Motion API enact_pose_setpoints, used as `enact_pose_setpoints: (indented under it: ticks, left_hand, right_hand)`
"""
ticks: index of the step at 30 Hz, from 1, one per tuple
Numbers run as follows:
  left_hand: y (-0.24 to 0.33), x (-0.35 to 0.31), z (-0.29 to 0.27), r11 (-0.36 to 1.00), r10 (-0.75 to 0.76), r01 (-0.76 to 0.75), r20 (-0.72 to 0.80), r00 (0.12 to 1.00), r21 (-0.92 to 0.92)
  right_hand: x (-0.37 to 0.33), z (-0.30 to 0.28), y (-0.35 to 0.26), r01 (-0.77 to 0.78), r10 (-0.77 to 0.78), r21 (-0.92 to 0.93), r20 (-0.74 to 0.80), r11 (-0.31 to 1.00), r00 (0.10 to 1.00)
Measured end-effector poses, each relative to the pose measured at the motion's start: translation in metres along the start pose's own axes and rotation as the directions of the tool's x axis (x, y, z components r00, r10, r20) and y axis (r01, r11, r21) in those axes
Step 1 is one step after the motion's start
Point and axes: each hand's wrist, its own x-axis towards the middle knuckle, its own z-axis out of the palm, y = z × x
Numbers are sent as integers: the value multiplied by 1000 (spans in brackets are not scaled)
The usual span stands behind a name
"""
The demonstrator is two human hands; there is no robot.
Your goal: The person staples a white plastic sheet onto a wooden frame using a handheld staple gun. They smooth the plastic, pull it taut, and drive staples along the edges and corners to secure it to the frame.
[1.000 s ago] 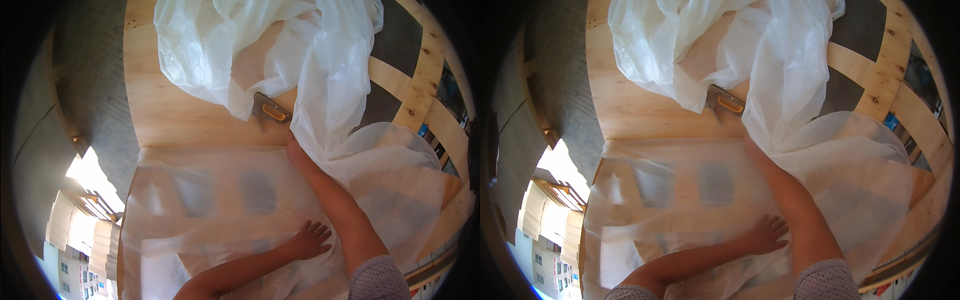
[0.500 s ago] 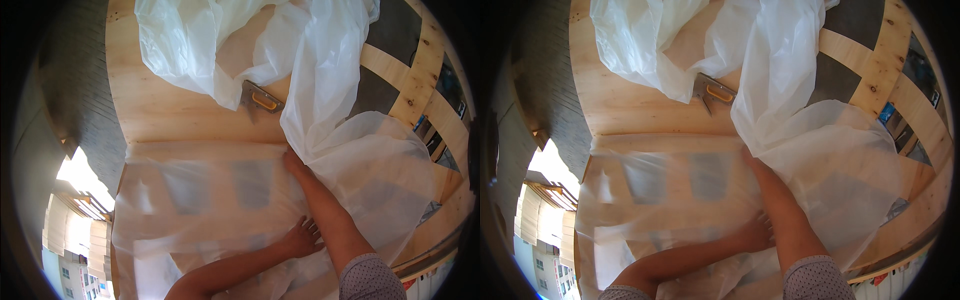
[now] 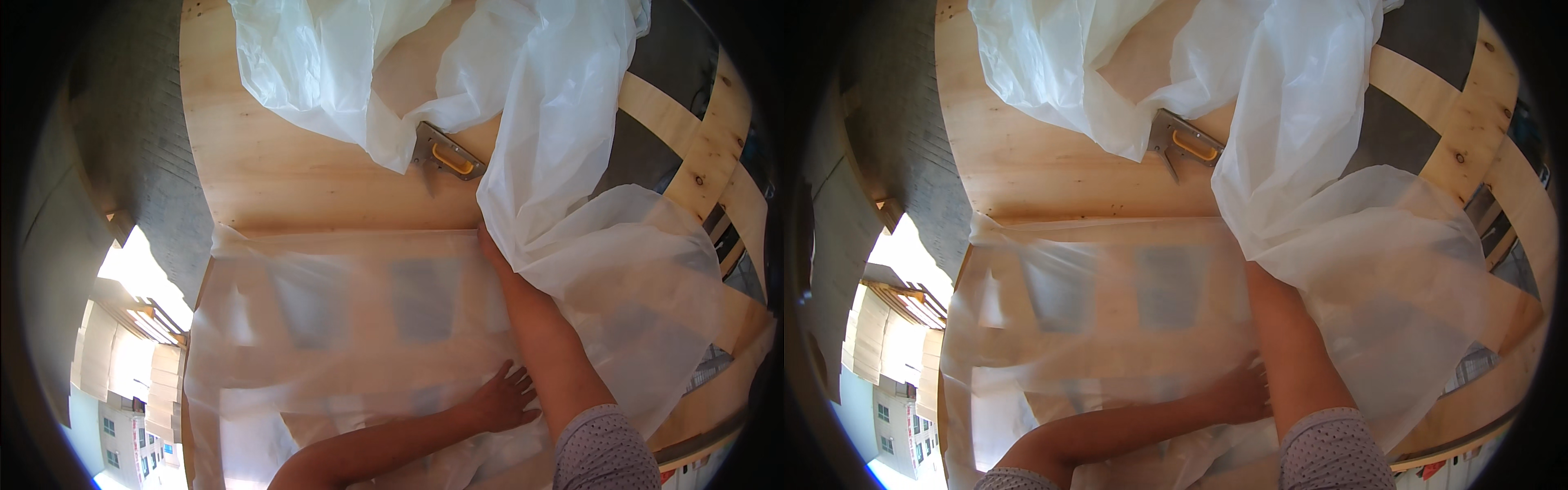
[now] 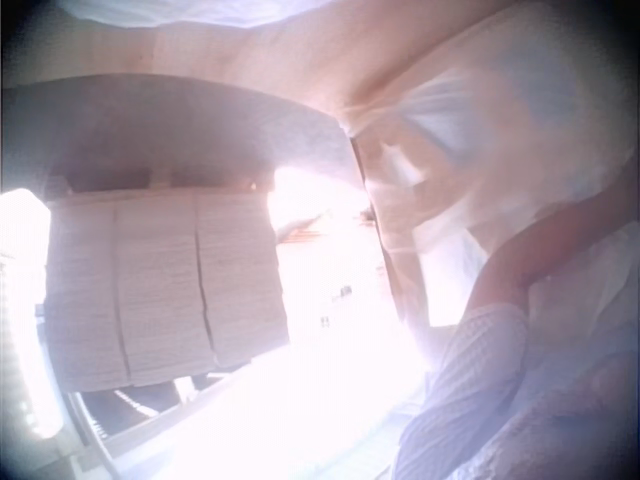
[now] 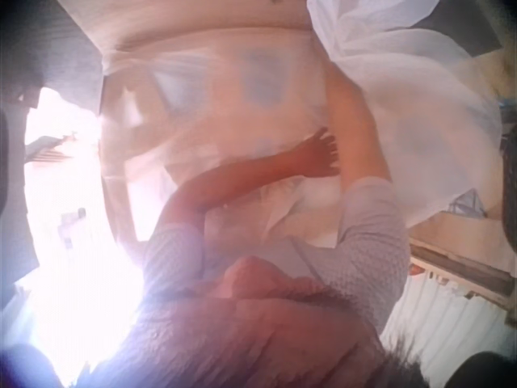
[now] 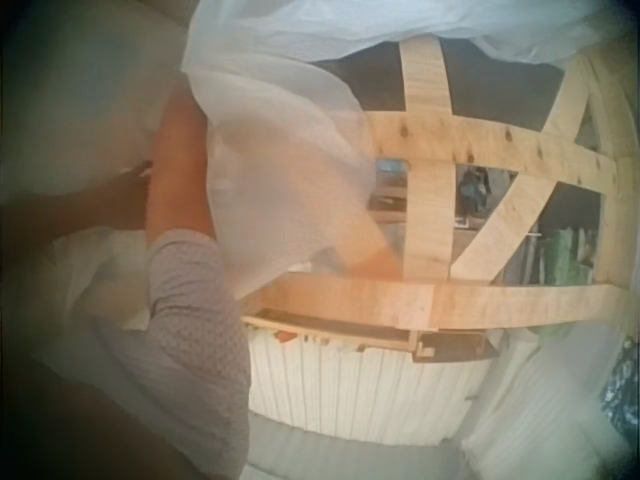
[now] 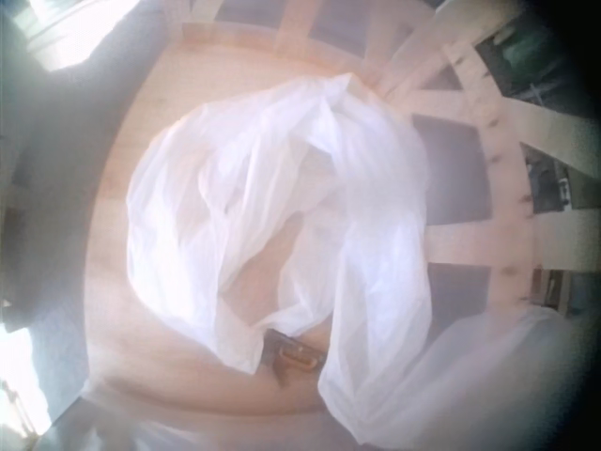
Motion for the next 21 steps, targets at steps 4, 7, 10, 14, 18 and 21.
enact_pose_setpoints:
  ticks: [4, 7, 10, 14, 18, 21]
  left_hand:
    - [3, 1, -3, 1000, -6, 6, 22, 1000, 17]
    - [4, 1, 0, 1000, 3, -3, -31, 1000, 5]
    - [4, 0, 5, 1000, 19, -19, -86, 996, -4]
    - [7, -1, 3, 999, 15, -16, -43, 999, -31]
    - [12, 0, -8, 1000, -2, 2, 11, 1000, -2]
    - [12, 2, -12, 998, -35, 43, 161, 986, -48]
  right_hand:
    - [6, -4, -3, -16, 16, 21, -28, 1000, 999]
    - [5, -3, -6, -21, 22, 35, -25, 999, 999]
    - [-2, -1, -7, -17, 17, 50, -5, 999, 1000]
    - [-16, -6, -11, -11, 7, 80, 50, 997, 999]
    - [-37, -15, -27, 3, -34, 205, 146, 979, 989]
    - [-64, -13, -34, 11, -63, 257, 193, 966, 979]
